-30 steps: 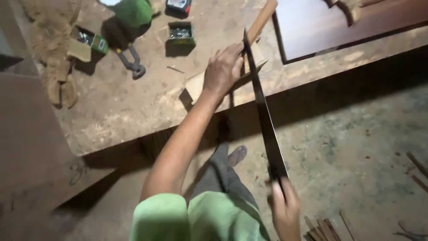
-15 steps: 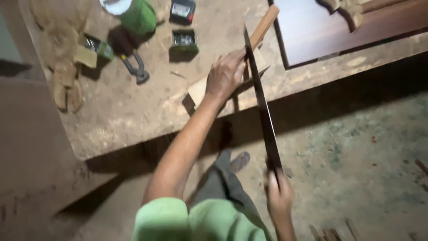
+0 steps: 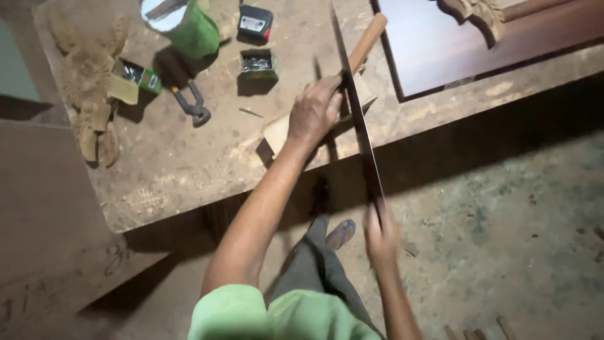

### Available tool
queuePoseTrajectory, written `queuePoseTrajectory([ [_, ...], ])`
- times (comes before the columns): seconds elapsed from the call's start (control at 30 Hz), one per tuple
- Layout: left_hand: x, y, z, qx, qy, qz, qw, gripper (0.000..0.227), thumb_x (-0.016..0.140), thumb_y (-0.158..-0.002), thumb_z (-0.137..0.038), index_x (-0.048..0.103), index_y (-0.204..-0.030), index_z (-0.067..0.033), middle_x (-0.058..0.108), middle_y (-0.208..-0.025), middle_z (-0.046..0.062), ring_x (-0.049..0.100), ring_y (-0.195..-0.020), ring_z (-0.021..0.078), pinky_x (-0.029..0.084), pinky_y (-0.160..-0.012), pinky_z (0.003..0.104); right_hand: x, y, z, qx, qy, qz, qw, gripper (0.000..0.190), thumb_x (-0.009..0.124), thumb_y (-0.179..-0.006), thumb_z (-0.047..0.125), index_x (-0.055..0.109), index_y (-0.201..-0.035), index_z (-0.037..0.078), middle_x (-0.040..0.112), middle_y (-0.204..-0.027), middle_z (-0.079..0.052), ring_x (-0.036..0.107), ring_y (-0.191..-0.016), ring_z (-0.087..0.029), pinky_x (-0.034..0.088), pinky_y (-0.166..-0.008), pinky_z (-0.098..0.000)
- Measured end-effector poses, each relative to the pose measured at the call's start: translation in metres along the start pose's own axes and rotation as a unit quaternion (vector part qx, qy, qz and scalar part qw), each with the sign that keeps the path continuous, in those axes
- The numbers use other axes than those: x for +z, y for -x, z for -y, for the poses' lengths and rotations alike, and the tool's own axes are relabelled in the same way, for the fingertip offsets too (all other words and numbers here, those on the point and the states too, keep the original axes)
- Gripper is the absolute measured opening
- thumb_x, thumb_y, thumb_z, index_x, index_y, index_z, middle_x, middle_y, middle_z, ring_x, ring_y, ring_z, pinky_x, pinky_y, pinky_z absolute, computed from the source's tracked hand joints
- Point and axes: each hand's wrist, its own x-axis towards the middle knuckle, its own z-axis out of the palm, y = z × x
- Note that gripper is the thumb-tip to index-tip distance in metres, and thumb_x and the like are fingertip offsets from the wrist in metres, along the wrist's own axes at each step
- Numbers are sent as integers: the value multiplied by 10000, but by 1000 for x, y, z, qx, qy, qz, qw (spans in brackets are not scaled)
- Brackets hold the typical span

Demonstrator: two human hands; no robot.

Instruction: The person uses a chisel to carve a groove in a wooden frame, then marks and saws a wooden strip to fit the frame. The person repeatedly fits the strip into the groove to check alignment.

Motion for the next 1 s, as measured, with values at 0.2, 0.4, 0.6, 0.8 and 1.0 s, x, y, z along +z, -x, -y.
queuePoseTrajectory([
  [0.2, -1, 3, -3, 8, 12, -12, 1000, 381, 699, -889, -86, 666, -1266, -37, 696, -1233, 144, 667, -1097, 366, 509, -984, 465, -48, 90, -19, 5, -15, -27, 1000, 307, 555, -1013, 161, 713, -1209, -16, 574, -633, -9, 483, -511, -66, 374, -480, -243],
  [0.4, 3, 5, -1, 9, -37, -6, 999, 372, 659, -851, -32, 670, -1223, -33, 703, -1250, 152, 667, -1106, 373, 521, -1015, 451, 32, -108, 109, -185, -53, 5, 981, 413, 536, -1061, 221, 595, -1403, -3, 710, -1180, -227, 682, -1045, -278, 524, -929, -381],
  [0.6, -1, 6, -3, -20, -4, 1, 1000, 352, 692, -896, -94, 681, -1245, -47, 688, -1257, 139, 655, -1123, 375, 515, -974, 463, -78, 87, 32, 44, -53, 29, 997, 352, 538, -1038, 191, 704, -1287, 7, 501, -638, 32, 405, -513, -29, 313, -462, -214],
  [0.8, 2, 6, -1, -20, -34, 23, 999, 393, 650, -878, -81, 672, -1269, -40, 694, -1282, 125, 664, -1133, 353, 529, -992, 453, -23, -13, 71, -337, 82, -44, 937, 341, 519, -1196, 147, 536, -1452, -77, 680, -1353, -246, 659, -1240, -312, 519, -1035, -409],
  [1.0, 5, 9, -4, -15, -37, 14, 999, 373, 705, -870, -103, 681, -1235, -35, 697, -1255, 142, 658, -1094, 365, 518, -984, 467, 1, -67, 99, -133, -4, 30, 991, 459, 538, -1083, 227, 574, -1498, 36, 649, -905, -232, 558, -762, -229, 500, -725, -337],
])
